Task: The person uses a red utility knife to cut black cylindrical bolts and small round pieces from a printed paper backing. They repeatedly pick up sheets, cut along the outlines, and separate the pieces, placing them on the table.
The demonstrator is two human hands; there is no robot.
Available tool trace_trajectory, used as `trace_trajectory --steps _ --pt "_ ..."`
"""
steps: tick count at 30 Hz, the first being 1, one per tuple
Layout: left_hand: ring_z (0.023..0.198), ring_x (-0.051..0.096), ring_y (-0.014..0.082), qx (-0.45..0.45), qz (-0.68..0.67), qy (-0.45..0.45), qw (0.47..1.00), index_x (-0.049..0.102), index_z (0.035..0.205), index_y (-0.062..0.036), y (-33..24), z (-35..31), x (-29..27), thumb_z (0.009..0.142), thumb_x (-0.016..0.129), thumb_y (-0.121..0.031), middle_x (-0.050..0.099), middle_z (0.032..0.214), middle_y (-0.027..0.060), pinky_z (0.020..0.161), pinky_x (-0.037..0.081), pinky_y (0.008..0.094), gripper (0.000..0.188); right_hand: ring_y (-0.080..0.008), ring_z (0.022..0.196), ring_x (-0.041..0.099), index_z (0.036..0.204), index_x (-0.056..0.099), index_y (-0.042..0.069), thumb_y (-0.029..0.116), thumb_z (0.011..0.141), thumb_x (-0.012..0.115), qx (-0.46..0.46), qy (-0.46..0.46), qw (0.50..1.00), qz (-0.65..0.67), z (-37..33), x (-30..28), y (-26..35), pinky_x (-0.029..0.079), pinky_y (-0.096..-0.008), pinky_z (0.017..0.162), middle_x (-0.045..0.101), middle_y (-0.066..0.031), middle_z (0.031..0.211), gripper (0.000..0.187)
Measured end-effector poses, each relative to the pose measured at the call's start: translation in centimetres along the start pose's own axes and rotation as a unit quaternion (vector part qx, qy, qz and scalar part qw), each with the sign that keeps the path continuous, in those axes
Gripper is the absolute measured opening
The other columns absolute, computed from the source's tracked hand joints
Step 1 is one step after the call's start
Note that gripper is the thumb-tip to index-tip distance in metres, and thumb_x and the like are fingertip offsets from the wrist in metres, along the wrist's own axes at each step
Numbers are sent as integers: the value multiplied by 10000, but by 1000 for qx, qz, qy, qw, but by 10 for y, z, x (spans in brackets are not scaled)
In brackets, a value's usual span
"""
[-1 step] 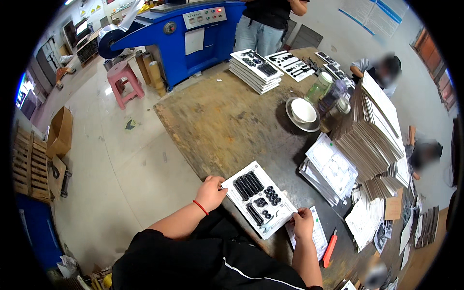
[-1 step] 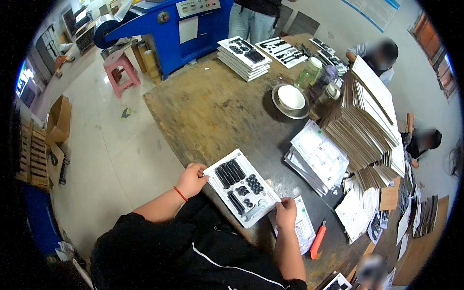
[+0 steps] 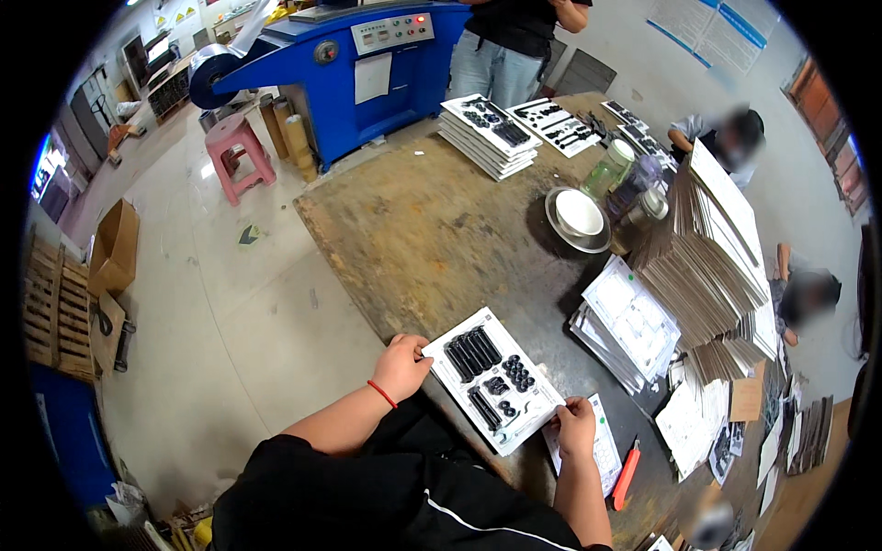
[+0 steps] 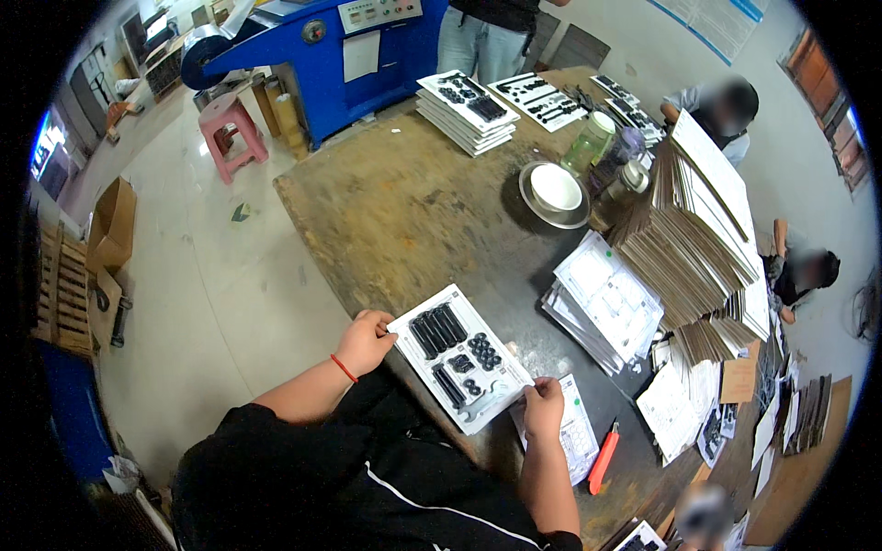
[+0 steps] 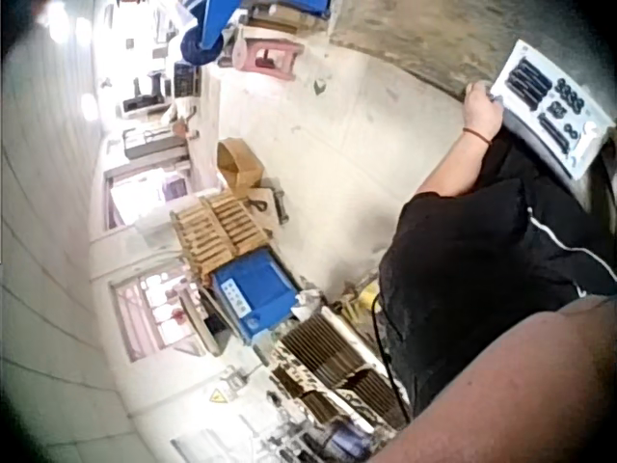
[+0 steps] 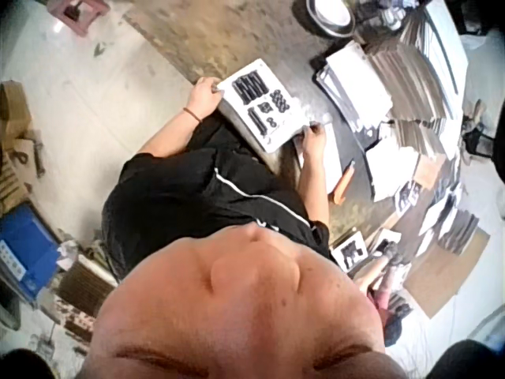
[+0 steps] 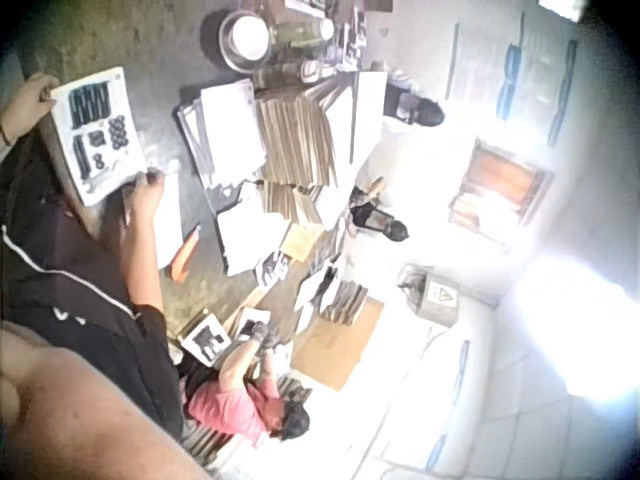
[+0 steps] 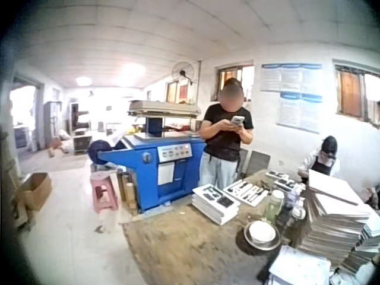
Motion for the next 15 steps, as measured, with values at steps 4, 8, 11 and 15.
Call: trace_trajectory --steps 4,8,11,15 --pt "800 624 185 -18 -46 -9 999 647 1049 4 21 6 2 812 731 -87 616 904 98 728 522 328 267 -132 560 556 966 546 26 -26 889 572 34 8 997 67 -10 9 10 455 -256 501 585 -45 739 96" --pt "763 619 139 -27 -93 6 995 632 1041 25 36 18 3 827 709 -31 652 852 69 707 509 295 234 -130 550 539 982 535 23 -23 882 579 34 10 996 76 -3 17 16 444 -262 501 569 -43 714 119" --pt "790 618 128 -54 -227 35 972 607 1066 44 43 28 8 842 677 5 668 894 78 719 502 281 238 -131 560 535 970 547 22 -14 874 583 14 2 997 69 6 22 24 435 -260 507 571 -45 737 109" --pt "775 627 148 -64 -199 0 978 617 1033 47 65 47 -9 852 653 -10 672 858 90 710 505 293 193 -139 578 547 984 552 28 -24 886 578 -5 30 998 50 30 49 31 451 -270 517 561 -39 745 114"
Point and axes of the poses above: each hand's wrist, its own z-axis towards the middle knuckle, its own x-axis out of the palm, y = z × x, the point moved 10 cm from there along z, towards the middle knuckle
